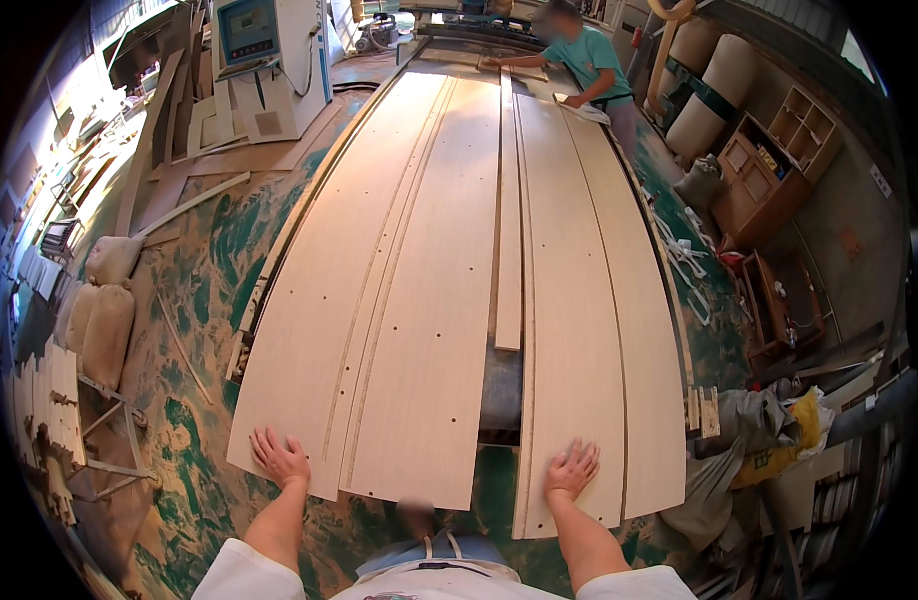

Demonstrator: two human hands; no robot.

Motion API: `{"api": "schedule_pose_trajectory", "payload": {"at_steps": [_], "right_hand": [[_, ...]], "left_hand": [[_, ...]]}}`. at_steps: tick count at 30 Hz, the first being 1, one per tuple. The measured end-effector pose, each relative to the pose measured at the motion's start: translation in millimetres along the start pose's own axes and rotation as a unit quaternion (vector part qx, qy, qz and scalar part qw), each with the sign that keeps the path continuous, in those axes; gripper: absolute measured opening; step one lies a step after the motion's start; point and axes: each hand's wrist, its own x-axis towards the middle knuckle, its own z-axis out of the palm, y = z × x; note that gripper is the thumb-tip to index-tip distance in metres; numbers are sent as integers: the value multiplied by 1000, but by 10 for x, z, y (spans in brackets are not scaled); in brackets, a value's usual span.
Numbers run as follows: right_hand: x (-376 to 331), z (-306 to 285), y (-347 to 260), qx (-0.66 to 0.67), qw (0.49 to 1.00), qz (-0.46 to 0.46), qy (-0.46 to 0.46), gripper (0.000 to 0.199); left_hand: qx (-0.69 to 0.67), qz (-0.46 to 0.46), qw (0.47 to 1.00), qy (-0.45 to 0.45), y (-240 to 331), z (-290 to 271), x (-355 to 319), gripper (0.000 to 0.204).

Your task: The person lifts a long wooden panel from a workbench and carries it over to a large edge-banding or processing machine, carefully aligning it and feeding it into the rollers.

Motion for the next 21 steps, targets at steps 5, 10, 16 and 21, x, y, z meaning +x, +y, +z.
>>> {"api": "schedule_pose_trajectory", "payload": {"at_steps": [5, 10, 16, 21], "right_hand": [[2, 6, 20, 3, 1000, -1, 1, 56], [2, 5, 16, -1, 1000, -3, -5, 56], [0, 14, 19, -1, 1000, 0, 1, 54], [-1, -8, 6, -5, 1000, 0, -5, 54]], "left_hand": [[1, -1, 1000, -5, 25, -9, 7, 53], [-1, 3, 1000, -4, 3, 1, 6, 53], [-2, 1, 1000, -6, -3, 19, 5, 53], [4, 3, 1000, -8, -9, 4, -3, 53]]}}
